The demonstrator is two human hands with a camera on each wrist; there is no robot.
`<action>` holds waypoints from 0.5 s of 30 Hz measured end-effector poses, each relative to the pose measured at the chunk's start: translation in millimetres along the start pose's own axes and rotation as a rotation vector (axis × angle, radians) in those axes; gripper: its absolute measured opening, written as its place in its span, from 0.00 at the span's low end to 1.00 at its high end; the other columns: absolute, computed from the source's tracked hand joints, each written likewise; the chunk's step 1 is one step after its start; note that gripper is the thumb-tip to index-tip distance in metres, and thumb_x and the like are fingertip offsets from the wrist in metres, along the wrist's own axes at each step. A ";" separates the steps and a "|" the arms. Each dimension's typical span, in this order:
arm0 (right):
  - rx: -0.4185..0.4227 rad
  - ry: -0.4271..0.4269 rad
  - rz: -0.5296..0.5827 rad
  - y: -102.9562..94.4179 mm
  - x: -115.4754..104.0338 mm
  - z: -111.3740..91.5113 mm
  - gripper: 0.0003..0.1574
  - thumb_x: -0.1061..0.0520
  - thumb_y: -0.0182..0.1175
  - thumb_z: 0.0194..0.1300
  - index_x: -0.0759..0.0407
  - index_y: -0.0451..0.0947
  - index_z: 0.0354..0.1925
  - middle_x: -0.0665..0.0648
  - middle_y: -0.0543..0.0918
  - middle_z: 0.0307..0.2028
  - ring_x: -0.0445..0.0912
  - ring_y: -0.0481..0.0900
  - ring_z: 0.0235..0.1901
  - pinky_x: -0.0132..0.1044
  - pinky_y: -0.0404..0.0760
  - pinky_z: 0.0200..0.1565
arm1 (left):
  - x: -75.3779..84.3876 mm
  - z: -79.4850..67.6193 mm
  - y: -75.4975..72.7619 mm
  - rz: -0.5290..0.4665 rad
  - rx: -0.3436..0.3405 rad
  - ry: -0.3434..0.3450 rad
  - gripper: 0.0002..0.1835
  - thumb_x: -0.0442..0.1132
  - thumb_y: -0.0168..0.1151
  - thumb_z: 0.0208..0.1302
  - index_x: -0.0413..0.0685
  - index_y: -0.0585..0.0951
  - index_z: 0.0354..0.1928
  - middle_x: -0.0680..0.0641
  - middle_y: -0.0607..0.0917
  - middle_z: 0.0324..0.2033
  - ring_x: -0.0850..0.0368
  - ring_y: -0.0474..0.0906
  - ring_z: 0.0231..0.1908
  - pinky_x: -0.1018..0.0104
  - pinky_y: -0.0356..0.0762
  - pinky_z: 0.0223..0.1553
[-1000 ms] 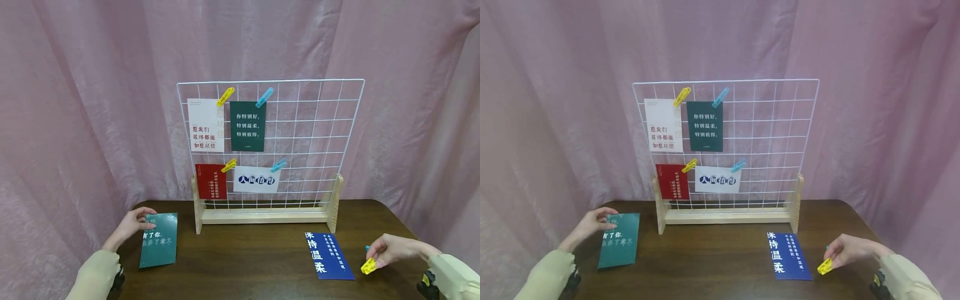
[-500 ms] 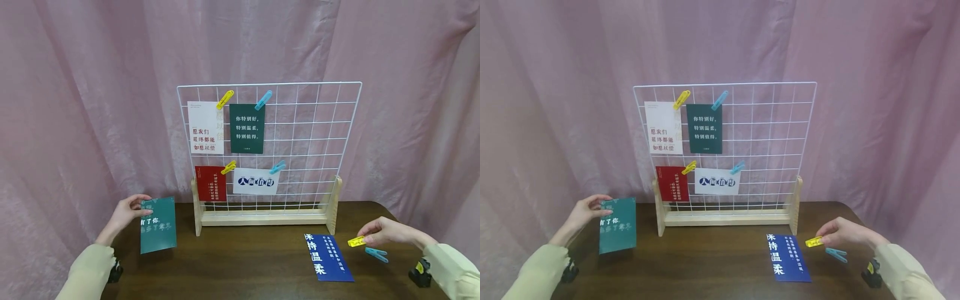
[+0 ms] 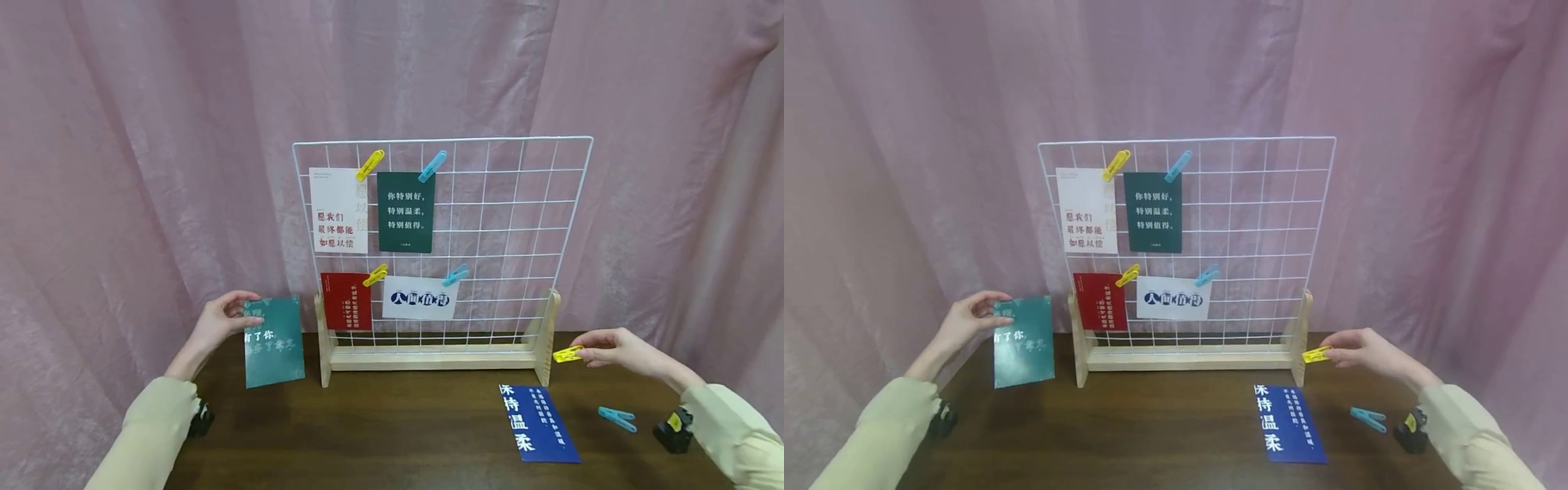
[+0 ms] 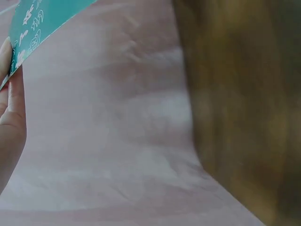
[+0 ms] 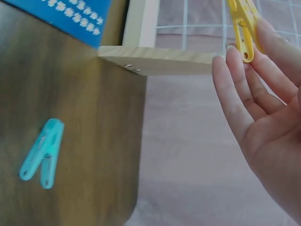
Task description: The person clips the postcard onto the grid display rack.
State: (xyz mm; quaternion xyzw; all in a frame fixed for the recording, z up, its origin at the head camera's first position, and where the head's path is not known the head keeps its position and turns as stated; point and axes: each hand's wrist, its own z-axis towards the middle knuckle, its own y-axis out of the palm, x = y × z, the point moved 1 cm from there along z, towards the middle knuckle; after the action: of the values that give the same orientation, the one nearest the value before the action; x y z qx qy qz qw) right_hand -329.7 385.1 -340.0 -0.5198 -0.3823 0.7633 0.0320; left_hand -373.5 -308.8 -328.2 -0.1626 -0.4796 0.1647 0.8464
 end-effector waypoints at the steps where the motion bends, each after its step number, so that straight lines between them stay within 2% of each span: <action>1: 0.019 0.011 -0.019 -1.4 -3.2 0.6 0.18 0.65 0.51 0.66 0.82 0.67 0.47 0.66 0.78 0.37 0.45 0.79 0.34 0.38 0.78 0.36 | 5.3 2.0 0.5 -0.003 0.005 -0.001 0.25 0.38 0.70 0.49 0.38 0.75 0.50 0.51 0.69 0.19 0.60 0.61 0.19 0.68 0.66 0.20; 4: 0.088 0.042 -0.082 -6.6 -11.2 2.7 0.20 0.62 0.52 0.66 0.80 0.68 0.48 0.64 0.78 0.38 0.44 0.79 0.33 0.36 0.78 0.35 | 21.2 7.0 3.3 -0.017 0.021 0.004 0.26 0.39 0.70 0.48 0.39 0.75 0.50 0.49 0.73 0.22 0.59 0.63 0.20 0.67 0.66 0.20; 8: 0.189 0.042 -0.160 -13.3 -22.4 7.2 0.21 0.61 0.53 0.65 0.79 0.69 0.48 0.64 0.79 0.37 0.45 0.79 0.32 0.36 0.78 0.34 | 41.2 13.0 12.3 -0.081 0.035 0.026 0.26 0.37 0.71 0.48 0.39 0.75 0.51 0.48 0.77 0.28 0.60 0.69 0.24 0.70 0.69 0.22; 12: 0.281 0.031 -0.223 -19.0 -37.9 12.0 0.21 0.60 0.54 0.65 0.77 0.70 0.49 0.65 0.79 0.37 0.46 0.79 0.31 0.35 0.78 0.33 | 59.8 18.9 25.3 -0.167 0.037 0.061 0.25 0.34 0.70 0.47 0.38 0.75 0.50 0.47 0.81 0.39 0.58 0.77 0.34 0.70 0.75 0.30; 15: 0.336 0.026 -0.267 -23.4 -50.3 15.8 0.21 0.59 0.55 0.65 0.76 0.70 0.49 0.65 0.79 0.37 0.46 0.78 0.31 0.33 0.77 0.33 | 74.7 25.2 35.5 -0.191 0.034 0.095 0.25 0.33 0.70 0.47 0.39 0.76 0.50 0.45 0.80 0.42 0.56 0.77 0.40 0.68 0.75 0.33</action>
State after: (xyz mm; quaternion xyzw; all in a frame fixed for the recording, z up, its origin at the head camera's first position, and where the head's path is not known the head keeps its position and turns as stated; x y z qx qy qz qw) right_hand -327.8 370.5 -284.3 -0.4618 -0.3147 0.7985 0.2238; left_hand -363.5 -241.7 -274.6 -0.1093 -0.4494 0.0834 0.8827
